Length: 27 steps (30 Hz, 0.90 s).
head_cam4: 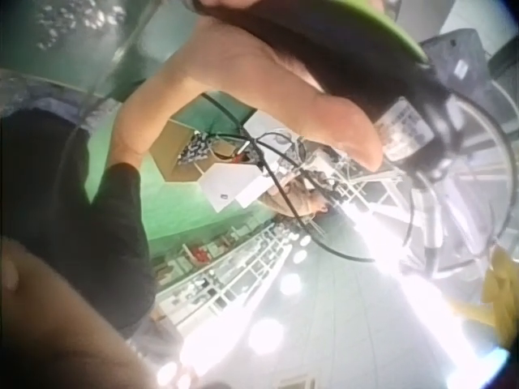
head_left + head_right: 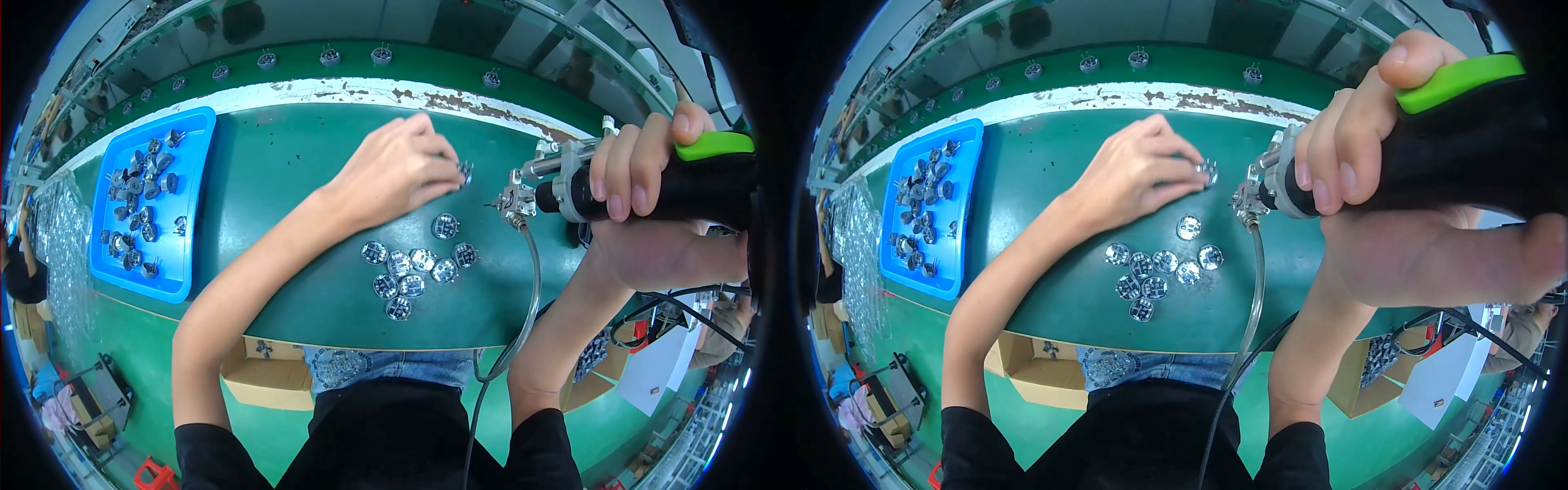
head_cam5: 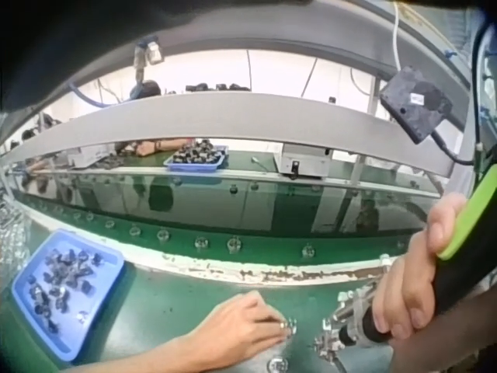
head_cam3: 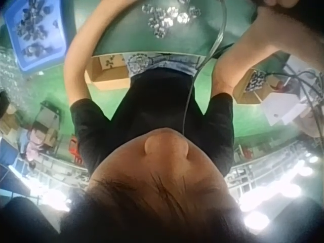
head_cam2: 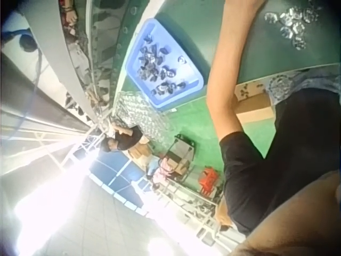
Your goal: The person assembles small circular metal components on a factory production line using an electric screwdriver.
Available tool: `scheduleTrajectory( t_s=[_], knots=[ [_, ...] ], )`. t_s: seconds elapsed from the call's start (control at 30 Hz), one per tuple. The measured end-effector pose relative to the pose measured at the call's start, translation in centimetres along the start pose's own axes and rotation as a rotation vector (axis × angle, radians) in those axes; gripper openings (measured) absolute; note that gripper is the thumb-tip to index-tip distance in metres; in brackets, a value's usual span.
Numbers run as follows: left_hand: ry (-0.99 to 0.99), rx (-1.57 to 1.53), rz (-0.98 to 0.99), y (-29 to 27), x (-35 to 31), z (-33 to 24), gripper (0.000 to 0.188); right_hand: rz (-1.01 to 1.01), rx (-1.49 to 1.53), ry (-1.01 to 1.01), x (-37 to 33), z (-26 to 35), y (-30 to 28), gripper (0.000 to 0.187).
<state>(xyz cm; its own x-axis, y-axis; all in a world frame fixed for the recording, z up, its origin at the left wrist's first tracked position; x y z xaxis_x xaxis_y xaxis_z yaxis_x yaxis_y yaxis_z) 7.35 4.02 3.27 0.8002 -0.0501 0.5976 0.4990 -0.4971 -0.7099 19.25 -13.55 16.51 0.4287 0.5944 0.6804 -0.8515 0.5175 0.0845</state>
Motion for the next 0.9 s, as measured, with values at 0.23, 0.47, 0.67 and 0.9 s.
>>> scheduleTrajectory(
  t_s=[0.23, 0.47, 0.67, 0.9],
  knots=[
    [0.044, -0.202, 0.122, 0.8, -1.2, -0.4, 0.01, -0.004, 0.001, 0.06, -1.0, -0.9, -0.3, 0.094],
    [0.075, -0.17, 0.078, 0.9, -1.5, -0.7, 0.01, -0.009, 0.008, 0.107, -1.5, -1.5, -0.8, 0.094],
    [0.084, -0.155, 0.08, 0.9, -1.5, -0.8, 0.01, -0.006, 0.021, 0.134, -1.6, -1.7, -1.2, 0.093],
    [0.074, -0.159, 0.081, 1.1, -1.6, -0.7, 0.01, -0.002, 0.035, 0.161, -1.1, -2.8, -0.8, 0.093]
  ],
)
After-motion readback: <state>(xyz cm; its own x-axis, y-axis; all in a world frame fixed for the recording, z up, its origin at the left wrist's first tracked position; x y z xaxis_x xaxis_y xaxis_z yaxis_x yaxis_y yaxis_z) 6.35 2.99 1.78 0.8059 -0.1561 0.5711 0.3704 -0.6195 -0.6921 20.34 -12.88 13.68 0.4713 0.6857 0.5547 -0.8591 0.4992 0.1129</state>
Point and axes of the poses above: each hand's wrist, its own x-axis towards the middle knuckle, its own y-axis out of the palm, z = x × y, the point moved 4 cm from there along x, towards the middle knuckle, and after that the axes turned 2 degrees about -y, right-handed, at the moved point
